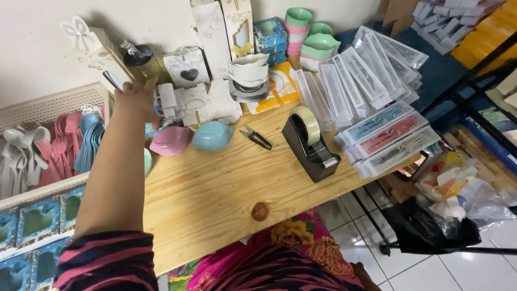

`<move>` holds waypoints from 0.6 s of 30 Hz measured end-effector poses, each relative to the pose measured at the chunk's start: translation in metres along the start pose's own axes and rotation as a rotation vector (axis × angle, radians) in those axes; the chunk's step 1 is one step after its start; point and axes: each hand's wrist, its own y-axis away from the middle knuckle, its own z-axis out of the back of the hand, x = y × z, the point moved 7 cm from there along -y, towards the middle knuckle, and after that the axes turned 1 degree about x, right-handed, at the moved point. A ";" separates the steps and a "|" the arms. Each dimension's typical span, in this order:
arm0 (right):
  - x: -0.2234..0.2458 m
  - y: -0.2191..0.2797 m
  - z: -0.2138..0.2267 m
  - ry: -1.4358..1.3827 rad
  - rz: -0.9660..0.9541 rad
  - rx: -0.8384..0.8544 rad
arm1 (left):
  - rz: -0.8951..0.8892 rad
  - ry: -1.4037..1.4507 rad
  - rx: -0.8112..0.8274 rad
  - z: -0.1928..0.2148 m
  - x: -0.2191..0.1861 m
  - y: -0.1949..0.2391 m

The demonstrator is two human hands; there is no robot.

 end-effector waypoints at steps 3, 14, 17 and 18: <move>0.000 -0.011 0.010 -0.267 -0.072 -0.045 | -0.003 -0.052 -0.049 -0.004 0.006 -0.010; 0.046 -0.048 0.102 -1.386 -0.409 -0.189 | -0.117 -0.049 -0.745 0.072 -0.014 0.113; 0.127 -0.034 0.210 -0.508 0.072 -0.356 | -0.358 0.468 -0.925 0.118 -0.031 0.202; 0.163 0.015 0.262 -0.769 -0.127 -0.221 | -0.446 0.694 -0.962 0.124 -0.035 0.228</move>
